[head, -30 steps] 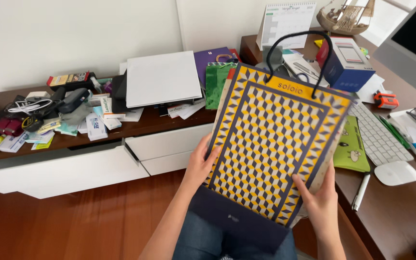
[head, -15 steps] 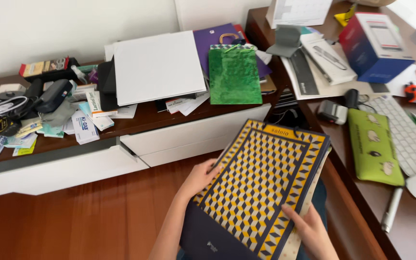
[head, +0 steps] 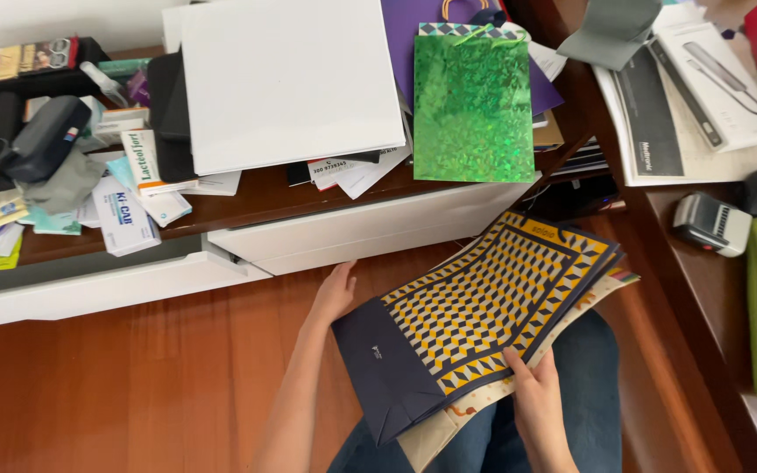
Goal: The person sorts through various items on a cluttered desk, including a blue folder, a green bag, a box, and several papers, and places them into a desk drawer.
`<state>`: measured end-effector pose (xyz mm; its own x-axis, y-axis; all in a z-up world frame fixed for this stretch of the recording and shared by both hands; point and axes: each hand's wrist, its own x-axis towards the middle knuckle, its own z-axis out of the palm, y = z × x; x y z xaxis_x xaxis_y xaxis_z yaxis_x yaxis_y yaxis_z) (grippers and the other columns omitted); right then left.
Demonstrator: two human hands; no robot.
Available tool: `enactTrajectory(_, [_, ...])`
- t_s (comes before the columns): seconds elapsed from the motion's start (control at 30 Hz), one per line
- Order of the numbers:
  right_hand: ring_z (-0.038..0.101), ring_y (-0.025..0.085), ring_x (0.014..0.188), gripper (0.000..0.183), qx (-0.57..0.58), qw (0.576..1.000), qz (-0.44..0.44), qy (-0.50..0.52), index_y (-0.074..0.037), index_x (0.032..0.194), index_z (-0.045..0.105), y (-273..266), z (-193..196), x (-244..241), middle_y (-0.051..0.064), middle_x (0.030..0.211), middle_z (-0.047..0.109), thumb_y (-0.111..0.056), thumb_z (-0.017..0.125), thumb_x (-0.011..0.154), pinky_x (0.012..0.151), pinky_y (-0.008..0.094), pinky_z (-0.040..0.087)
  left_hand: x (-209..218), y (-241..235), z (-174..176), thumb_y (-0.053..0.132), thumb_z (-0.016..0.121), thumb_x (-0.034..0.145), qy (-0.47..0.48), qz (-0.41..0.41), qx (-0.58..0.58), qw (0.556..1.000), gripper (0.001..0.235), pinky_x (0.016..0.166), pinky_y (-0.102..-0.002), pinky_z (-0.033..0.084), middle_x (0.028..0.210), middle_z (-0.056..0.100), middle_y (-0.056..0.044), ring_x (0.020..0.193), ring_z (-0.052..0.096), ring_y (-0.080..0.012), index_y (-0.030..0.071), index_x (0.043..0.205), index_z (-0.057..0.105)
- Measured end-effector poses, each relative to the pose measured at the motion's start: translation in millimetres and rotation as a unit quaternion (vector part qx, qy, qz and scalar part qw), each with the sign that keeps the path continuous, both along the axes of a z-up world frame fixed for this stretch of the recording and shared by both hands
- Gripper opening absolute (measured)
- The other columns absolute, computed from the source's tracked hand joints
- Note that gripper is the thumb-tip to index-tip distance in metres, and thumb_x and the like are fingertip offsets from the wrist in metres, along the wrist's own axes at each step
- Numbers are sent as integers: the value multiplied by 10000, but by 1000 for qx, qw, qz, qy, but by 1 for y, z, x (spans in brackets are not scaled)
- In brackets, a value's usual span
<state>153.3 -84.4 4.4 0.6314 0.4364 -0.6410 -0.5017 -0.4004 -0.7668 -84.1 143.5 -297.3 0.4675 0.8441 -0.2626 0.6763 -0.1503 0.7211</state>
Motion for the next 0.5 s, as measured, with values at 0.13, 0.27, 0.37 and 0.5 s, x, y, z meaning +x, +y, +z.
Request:
enactTrajectory(0.13, [549,278,1290,570,25,999,-33,1,-90,1528,364,11,-27,13,130,1484,538,23,459,977,1110,422,474,16,18,-36,170,452,1051,49,33,-17,998,562,1088,-460,453,1652,321,-96,1456,403,-303,109,1591,312])
enactTrajectory(0.27, [554,288,1272,597,29,997,-72,16,-83,1528,378,17,-36,30,154,1469,548,36,477,952,1088,401,461,26,40,-101,90,522,954,147,5,59,987,722,1148,-551,334,1707,165,-125,1570,138,-343,95,1613,227])
enactTrajectory(0.37, [562,293,1252,536,22,996,-83,22,-61,1479,411,22,-35,39,162,1440,568,40,474,956,1076,408,461,33,50,-109,135,535,958,209,-11,37,977,792,1201,-597,228,1721,104,-93,1582,80,-320,168,1642,137])
enactTrajectory(0.5, [592,268,1232,479,18,992,-119,25,-60,1413,445,30,-46,49,140,1413,595,42,499,948,1056,403,495,35,56,-101,563,490,1012,229,-20,-3,973,838,1235,-595,125,1730,55,-43,1589,25,-287,190,1654,102])
